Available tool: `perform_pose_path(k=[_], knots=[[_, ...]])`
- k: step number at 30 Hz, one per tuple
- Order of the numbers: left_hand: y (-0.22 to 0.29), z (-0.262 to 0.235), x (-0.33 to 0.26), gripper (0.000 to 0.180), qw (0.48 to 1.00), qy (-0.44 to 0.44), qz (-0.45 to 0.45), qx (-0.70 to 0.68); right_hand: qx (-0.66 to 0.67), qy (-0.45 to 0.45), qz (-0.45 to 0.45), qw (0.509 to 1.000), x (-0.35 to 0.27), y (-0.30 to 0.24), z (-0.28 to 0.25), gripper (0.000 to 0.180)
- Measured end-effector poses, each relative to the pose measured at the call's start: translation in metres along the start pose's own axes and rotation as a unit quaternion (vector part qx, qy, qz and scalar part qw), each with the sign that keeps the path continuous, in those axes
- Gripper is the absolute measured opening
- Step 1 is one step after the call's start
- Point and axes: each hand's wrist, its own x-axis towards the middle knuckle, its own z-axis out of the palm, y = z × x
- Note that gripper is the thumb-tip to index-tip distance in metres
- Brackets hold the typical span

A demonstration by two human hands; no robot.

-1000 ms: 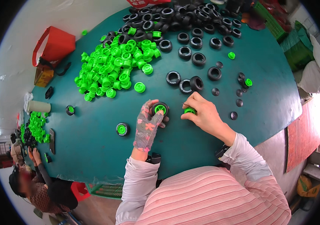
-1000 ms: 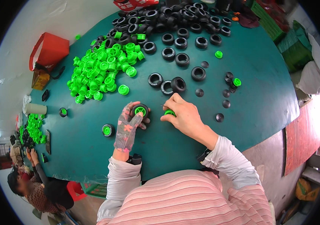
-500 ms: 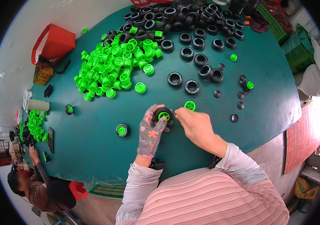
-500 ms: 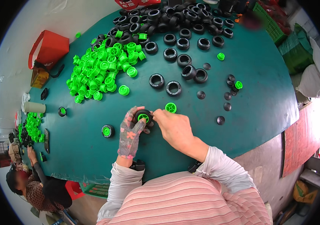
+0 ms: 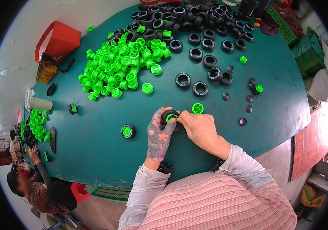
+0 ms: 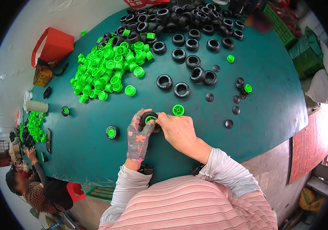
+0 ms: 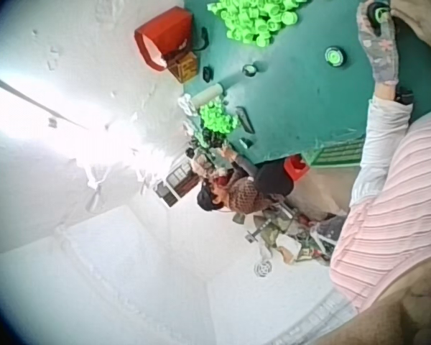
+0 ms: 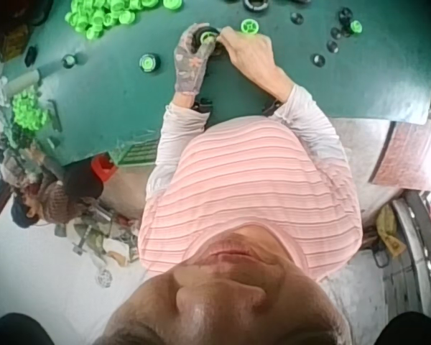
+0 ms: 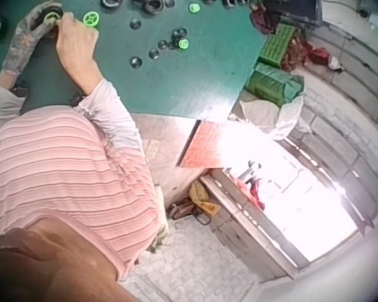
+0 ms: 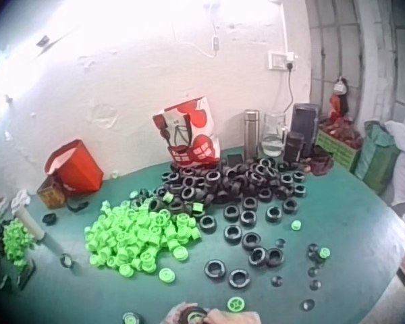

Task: Assembling plastic toy wheels by fitting green rims into black tires and adding center caps.

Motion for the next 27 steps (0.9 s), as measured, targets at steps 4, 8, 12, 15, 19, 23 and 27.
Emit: perform_pose_path(k=[4, 8, 12, 15, 19, 23, 27], knots=[[0.001, 0.004, -0.002, 0.038, 1.000, 0.004, 0.014, 0.000, -0.014, -0.020, 0.003, 1.000, 0.001, 0.002, -0.001, 0.016], [-0.007, 0.007, -0.003, 0.040, 0.999, 0.018, 0.042, -0.022, 0.035, -0.067, 0.061, 0.995, 0.004, 0.001, -0.002, 0.017], [-0.010, 0.004, -0.002, 0.038, 0.997, 0.012, 0.072, 0.038, 0.116, -0.069, 0.092, 0.987, 0.006, -0.006, -0.002, 0.017], [-0.011, 0.000, 0.002, 0.037, 0.989, -0.010, 0.082, 0.120, 0.059, -0.017, 0.034, 0.998, 0.005, -0.008, 0.002, 0.014], [-0.005, -0.005, 0.007, 0.039, 0.992, -0.063, 0.064, 0.086, -0.061, -0.054, -0.058, 0.995, 0.011, -0.009, -0.007, 0.011], [-0.001, -0.003, 0.012, 0.040, 0.998, -0.051, -0.037, -0.009, -0.054, -0.064, -0.011, 0.996, 0.009, -0.006, -0.014, 0.016], [0.002, 0.000, 0.012, 0.039, 0.996, -0.020, -0.018, -0.085, 0.024, -0.059, 0.093, 0.994, 0.003, -0.004, -0.014, 0.021]])
